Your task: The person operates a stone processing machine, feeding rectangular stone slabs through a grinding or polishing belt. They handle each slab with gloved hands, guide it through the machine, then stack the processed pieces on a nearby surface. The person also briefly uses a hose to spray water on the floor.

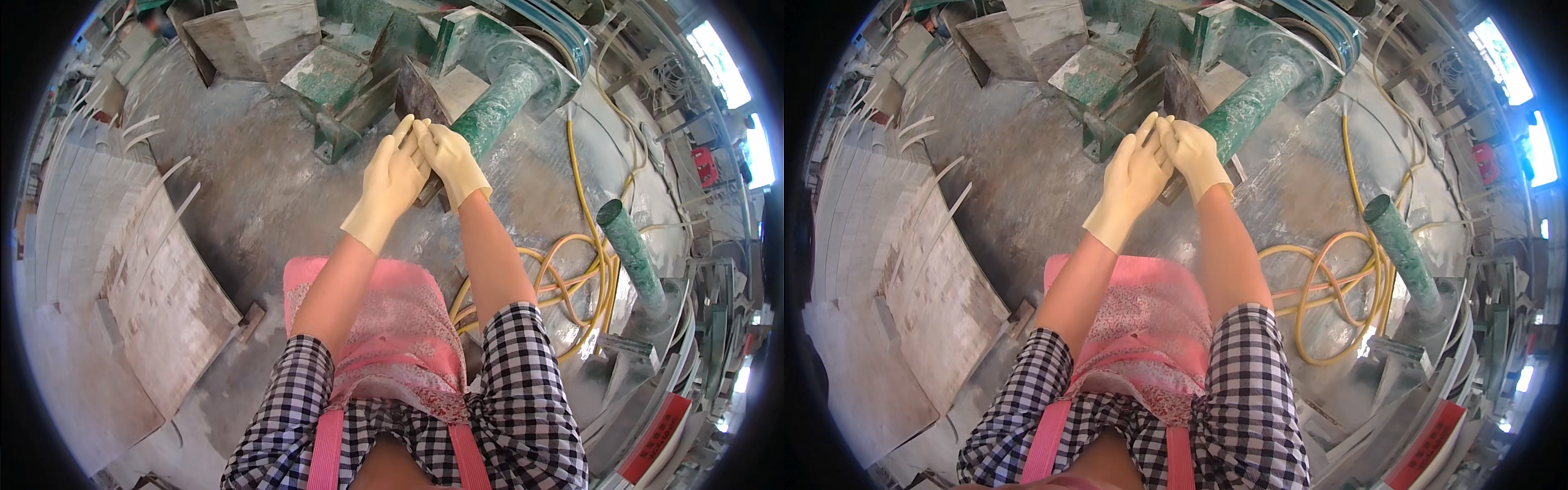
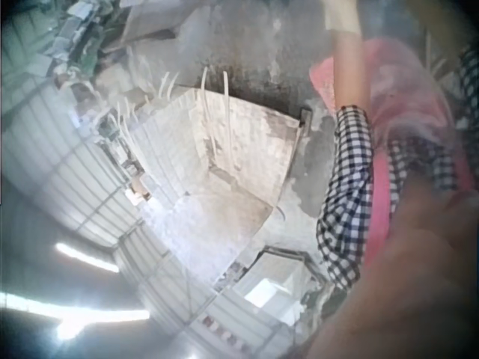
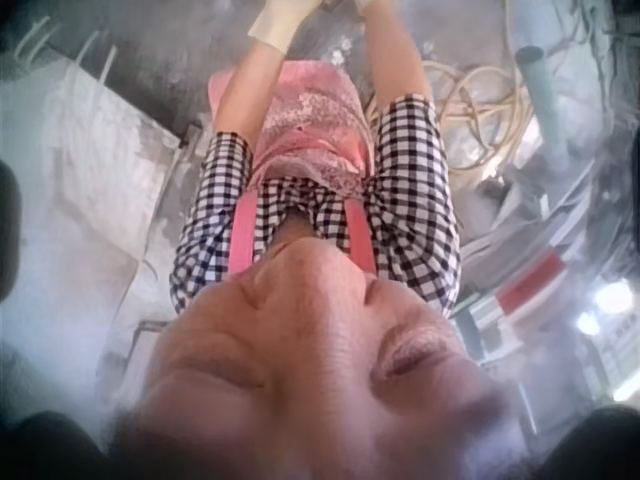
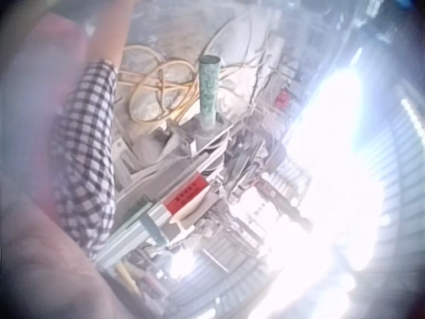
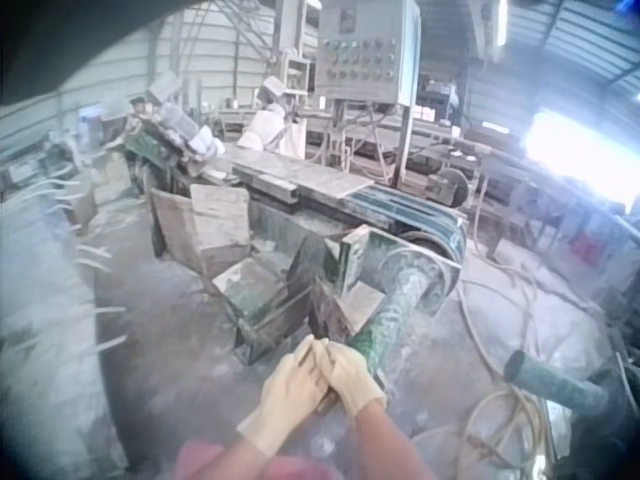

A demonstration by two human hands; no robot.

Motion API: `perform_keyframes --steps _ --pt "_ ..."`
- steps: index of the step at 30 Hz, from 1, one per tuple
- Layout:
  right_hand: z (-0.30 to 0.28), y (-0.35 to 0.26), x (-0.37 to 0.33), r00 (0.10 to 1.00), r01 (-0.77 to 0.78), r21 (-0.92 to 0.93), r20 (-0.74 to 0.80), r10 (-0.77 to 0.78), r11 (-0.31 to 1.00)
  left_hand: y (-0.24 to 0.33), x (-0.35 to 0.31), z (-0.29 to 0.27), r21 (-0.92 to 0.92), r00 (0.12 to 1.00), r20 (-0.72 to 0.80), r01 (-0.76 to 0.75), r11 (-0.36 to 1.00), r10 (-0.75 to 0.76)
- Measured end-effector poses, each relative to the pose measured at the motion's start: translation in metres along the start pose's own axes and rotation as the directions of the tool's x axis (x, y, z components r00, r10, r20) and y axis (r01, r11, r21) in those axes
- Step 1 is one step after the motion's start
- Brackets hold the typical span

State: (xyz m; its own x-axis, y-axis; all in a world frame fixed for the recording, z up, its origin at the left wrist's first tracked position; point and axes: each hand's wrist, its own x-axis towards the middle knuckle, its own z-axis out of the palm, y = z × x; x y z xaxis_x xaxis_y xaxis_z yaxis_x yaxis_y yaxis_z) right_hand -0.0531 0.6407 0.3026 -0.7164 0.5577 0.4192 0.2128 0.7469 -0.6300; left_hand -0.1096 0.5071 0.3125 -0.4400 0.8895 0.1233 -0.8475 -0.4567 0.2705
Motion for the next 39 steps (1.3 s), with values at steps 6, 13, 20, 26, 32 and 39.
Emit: perform_keyframes --steps 6,13,20,26,32,39 --pt "-0.004 -0.007 0.002 0.990 -0.138 0.026 0.040 0.137 0.990 -0.001 -0.005 0.001 0.114 0.992 0.107 -0.079 0.990 0.066" --pt "0.001 -0.005 0.002 0.995 -0.011 0.020 -0.096 0.013 1.000 0.003 -0.020 0.005 -0.029 0.985 0.107 -0.135 0.990 0.137" --pt "-0.008 -0.015 0.002 0.998 0.068 0.056 0.011 -0.069 0.996 0.041 -0.049 0.014 0.041 0.970 -0.069 -0.232 0.972 0.234" --pt "-0.010 -0.018 0.004 0.994 -0.043 0.009 0.097 0.042 0.999 0.060 -0.058 0.030 -0.112 0.970 0.069 -0.224 0.968 0.232" --pt "-0.009 -0.018 0.004 0.995 -0.023 -0.002 0.093 0.023 1.000 0.062 -0.052 0.020 -0.027 0.971 -0.011 -0.240 0.970 0.240" --pt "-0.017 -0.025 0.004 0.984 -0.124 0.079 0.139 0.112 0.989 0.055 -0.031 -0.007 0.224 0.971 -0.139 -0.160 0.961 0.194"
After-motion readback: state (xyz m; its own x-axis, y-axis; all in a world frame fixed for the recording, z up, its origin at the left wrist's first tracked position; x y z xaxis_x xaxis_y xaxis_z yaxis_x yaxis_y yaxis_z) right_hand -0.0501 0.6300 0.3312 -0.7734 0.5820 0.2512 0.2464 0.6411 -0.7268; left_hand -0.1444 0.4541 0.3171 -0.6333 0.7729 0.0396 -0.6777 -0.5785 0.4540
